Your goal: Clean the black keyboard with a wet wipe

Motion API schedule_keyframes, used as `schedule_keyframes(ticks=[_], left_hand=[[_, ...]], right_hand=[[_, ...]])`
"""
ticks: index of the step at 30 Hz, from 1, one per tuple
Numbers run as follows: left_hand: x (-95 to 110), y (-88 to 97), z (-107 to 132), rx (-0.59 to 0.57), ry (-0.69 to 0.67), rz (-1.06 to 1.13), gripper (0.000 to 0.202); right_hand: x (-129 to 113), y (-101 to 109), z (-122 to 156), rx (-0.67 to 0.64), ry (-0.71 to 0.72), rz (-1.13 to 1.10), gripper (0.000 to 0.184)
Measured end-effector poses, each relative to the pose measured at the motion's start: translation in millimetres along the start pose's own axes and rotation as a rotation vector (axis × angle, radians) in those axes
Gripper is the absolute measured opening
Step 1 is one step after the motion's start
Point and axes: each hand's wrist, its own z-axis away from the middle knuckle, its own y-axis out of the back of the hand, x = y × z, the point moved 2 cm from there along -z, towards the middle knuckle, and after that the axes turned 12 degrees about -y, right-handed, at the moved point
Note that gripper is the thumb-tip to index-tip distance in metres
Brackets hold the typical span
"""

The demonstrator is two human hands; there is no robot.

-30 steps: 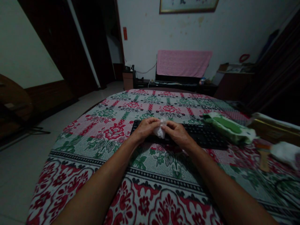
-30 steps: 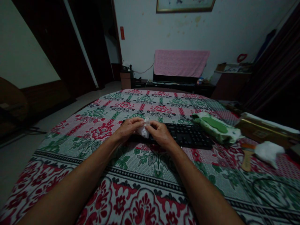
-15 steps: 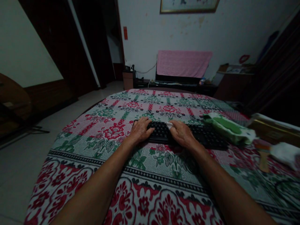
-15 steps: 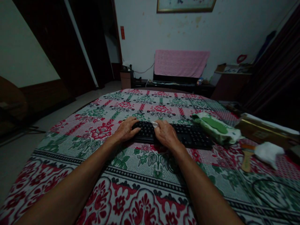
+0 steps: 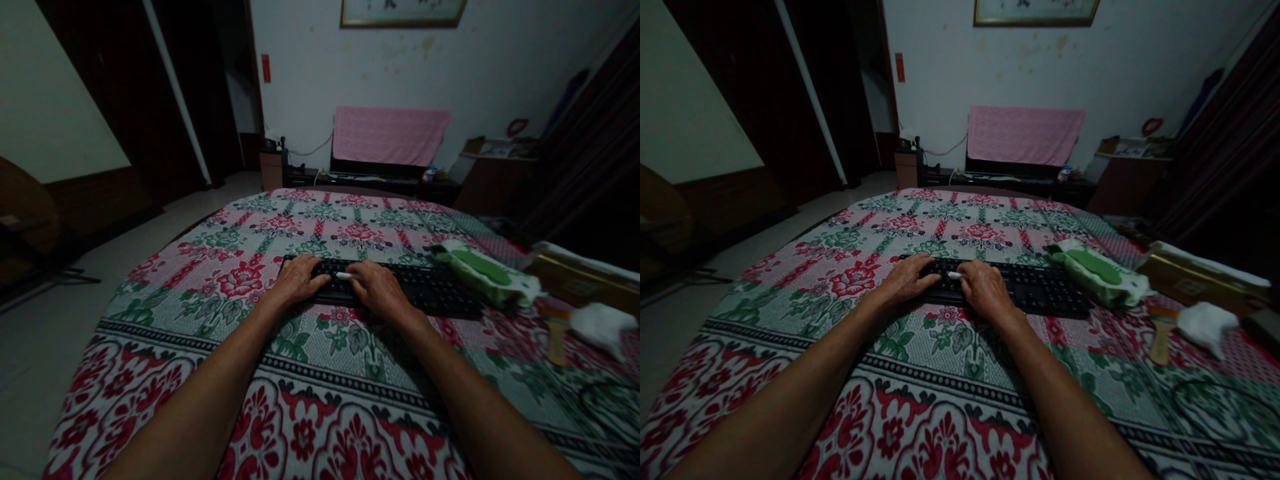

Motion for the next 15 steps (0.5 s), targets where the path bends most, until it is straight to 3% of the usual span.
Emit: schedule_keyframes(ticks=[7, 11, 15], left_hand=[[4, 4.4, -7, -0.004, 0.012, -0.018, 0.037], [0, 5.4, -20, 0.034, -0.057, -0.017, 0.027], [-6, -1.4, -24, 0.003, -0.094, -0.014, 0.021]], right_hand=[[-6, 3, 2, -0.062, 0.093, 0.011, 0.026], [-5, 2, 1, -0.070, 0.088, 0.036, 0.026], [-3, -2, -1, -0.049, 0.109, 0.032, 0.027]])
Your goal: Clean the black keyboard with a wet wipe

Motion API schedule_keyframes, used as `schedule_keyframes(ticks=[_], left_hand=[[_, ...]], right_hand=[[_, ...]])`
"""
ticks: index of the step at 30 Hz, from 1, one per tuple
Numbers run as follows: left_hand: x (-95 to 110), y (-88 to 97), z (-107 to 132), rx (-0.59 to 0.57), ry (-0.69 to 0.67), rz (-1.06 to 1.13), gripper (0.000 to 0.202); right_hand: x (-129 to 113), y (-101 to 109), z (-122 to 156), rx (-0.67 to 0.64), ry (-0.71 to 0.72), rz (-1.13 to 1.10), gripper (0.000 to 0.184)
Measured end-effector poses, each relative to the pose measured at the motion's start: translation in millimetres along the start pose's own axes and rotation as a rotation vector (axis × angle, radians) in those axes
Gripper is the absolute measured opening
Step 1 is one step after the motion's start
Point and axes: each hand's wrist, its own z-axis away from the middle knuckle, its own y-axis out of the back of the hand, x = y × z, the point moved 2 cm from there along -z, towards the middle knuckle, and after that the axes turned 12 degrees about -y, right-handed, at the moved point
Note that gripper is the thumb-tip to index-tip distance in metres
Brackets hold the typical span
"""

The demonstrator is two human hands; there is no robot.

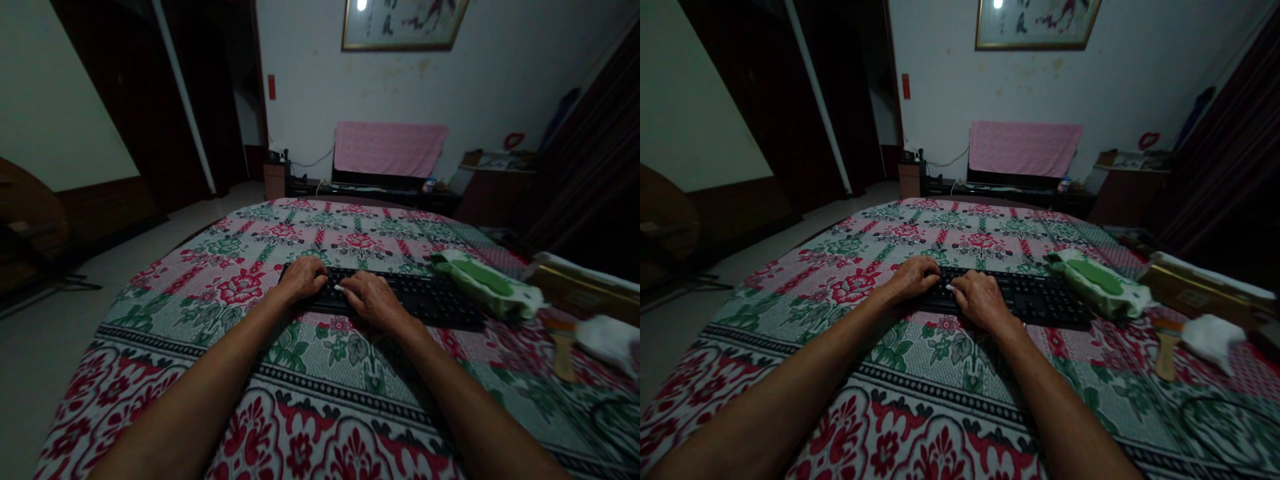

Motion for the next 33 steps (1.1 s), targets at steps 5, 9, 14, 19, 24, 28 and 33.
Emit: schedule_keyframes(ticks=[5, 9, 14, 19, 24, 28, 33], left_hand=[[-5, -6.2, 3, 0.021, -0.043, -0.005, 0.023], [-7, -5.9, 1, -0.009, -0.058, -0.005, 0.024], [-4, -5.7, -1, -0.046, -0.032, -0.024, 0.024], [-4, -8.3, -1, -0.028, -0.061, -0.055, 0.023], [-8, -11.2, -1, -0.011, -0.057, -0.058, 0.022], [-9, -12.3, -1, -0.002, -0.063, -0.057, 0.022], [-9, -13.0, 1, 0.032, -0.080, -0.070, 0.022]], right_hand=[[1, -6, -3, 0.032, -0.003, 0.016, 0.027], [-4, -9, -7, 0.038, -0.030, 0.058, 0.028], [-12, -6, -9, 0.026, -0.020, 0.125, 0.032], [-13, 0, -5, -0.021, 0.008, 0.162, 0.031], [-9, -3, -7, 0.001, -0.033, 0.139, 0.035], [-6, -8, -9, 0.016, -0.014, 0.106, 0.033], [-6, -4, -6, -0.031, 0.007, 0.075, 0.029]])
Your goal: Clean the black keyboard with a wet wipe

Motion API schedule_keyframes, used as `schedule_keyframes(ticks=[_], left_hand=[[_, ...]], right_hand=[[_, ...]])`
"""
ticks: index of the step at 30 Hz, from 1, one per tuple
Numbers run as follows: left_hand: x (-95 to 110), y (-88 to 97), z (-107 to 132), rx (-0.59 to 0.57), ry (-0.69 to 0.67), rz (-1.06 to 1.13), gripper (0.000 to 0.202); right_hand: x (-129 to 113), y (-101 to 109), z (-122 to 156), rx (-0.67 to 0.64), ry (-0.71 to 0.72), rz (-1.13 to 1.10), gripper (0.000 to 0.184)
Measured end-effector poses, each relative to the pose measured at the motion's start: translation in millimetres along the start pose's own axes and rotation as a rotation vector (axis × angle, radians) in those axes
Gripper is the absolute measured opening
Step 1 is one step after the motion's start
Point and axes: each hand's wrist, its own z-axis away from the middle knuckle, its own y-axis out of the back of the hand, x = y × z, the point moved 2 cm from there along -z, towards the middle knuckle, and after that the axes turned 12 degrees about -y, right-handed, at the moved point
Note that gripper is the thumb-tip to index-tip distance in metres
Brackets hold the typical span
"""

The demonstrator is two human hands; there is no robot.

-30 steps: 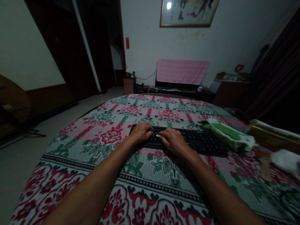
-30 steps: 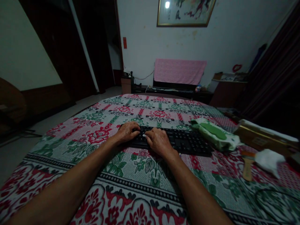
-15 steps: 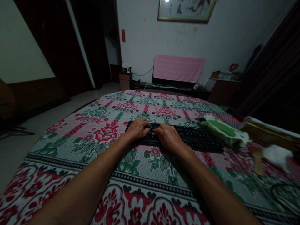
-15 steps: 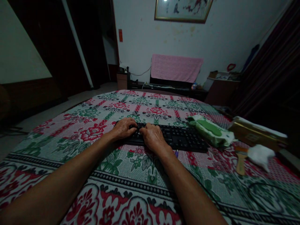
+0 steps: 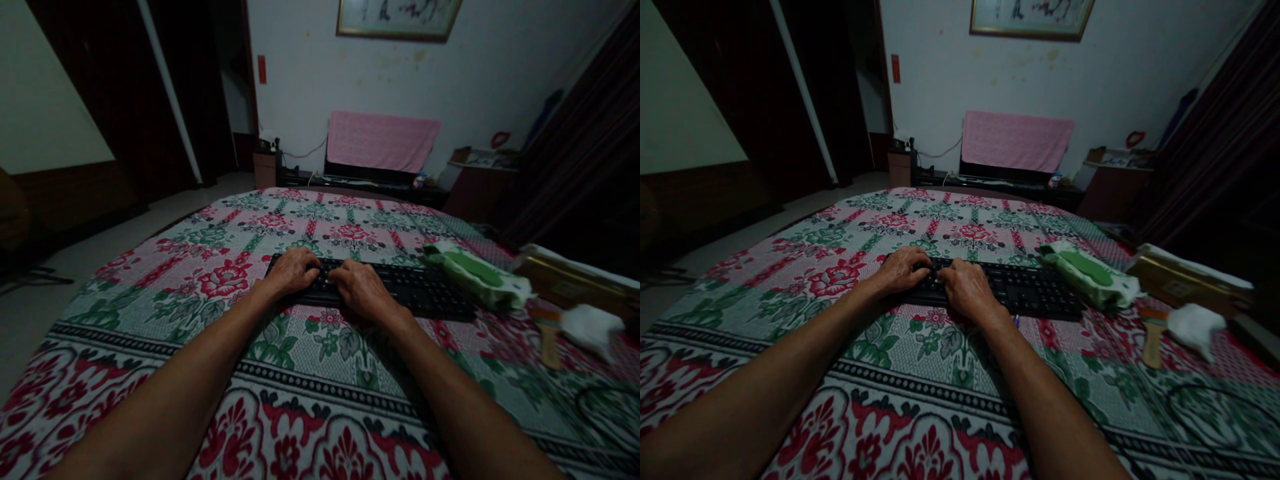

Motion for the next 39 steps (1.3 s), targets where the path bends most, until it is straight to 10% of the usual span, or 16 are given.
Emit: schedule_keyframes(ticks=[39], left_hand=[[3.4, -1.6, 3.1, 0.056, 0.001, 0.011, 0.021]], right_hand=[[-6.5, 1.8, 6.0, -0.002, 0.095, -0.040, 0.027]])
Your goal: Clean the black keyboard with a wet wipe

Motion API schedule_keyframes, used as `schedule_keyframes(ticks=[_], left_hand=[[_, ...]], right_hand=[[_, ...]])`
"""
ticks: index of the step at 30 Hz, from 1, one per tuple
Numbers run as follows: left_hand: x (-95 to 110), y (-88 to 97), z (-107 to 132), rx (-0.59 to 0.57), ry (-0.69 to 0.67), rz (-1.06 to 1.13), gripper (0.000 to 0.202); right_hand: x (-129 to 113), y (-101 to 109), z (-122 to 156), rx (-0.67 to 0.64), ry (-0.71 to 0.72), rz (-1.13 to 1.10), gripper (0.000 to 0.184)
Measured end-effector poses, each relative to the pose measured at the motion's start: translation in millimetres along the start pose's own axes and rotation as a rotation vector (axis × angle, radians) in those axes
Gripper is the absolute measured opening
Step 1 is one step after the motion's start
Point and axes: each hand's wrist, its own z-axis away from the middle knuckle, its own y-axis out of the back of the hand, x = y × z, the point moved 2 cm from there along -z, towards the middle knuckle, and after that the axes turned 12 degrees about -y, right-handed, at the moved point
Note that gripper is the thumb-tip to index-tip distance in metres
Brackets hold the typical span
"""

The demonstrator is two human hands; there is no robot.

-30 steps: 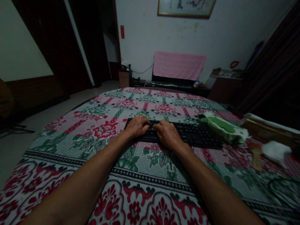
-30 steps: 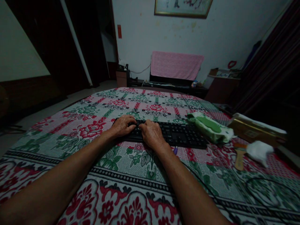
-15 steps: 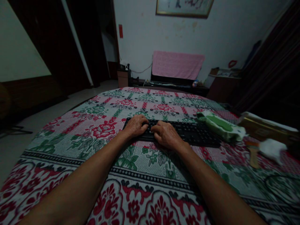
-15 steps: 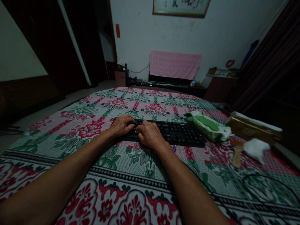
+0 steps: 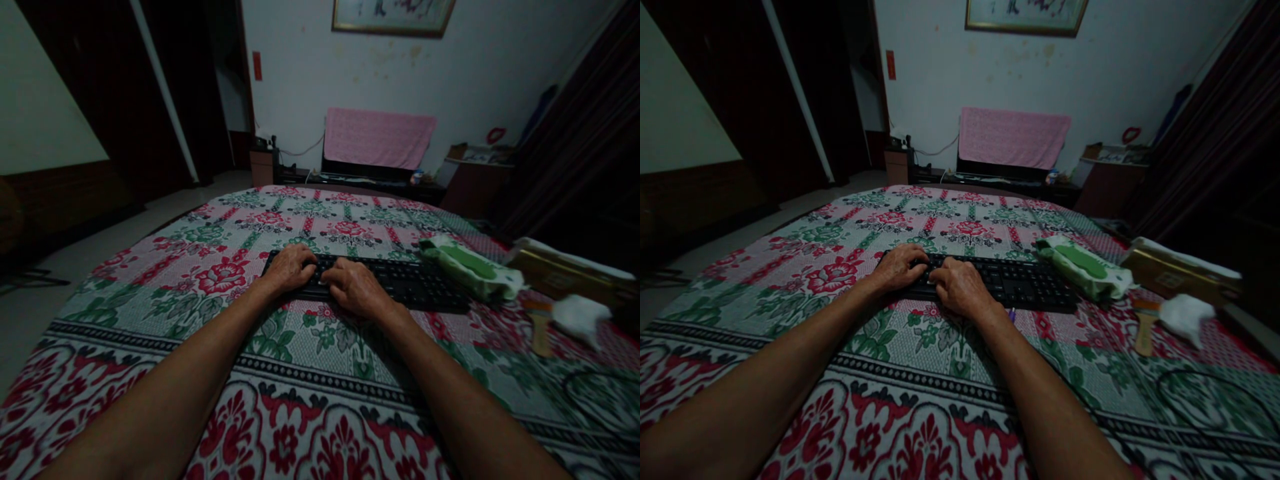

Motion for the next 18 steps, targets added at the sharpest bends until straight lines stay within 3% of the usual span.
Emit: schedule_keyframes(ticks=[4, 10, 18], left_hand=[[1, 0.2, 0, 0.008, -0.022, -0.007, 0.021], [0, 0.3, -1, -0.003, -0.016, -0.019, 0.021], [-1, -0.5, -1, -0.019, 0.006, 0.004, 0.022]], right_hand=[[5, -1, -1, 0.046, -0.031, -0.031, 0.028], [12, 1, 2, -0.026, 0.005, -0.038, 0.026], [15, 5, 4, -0.011, -0.076, 0.010, 0.027]])
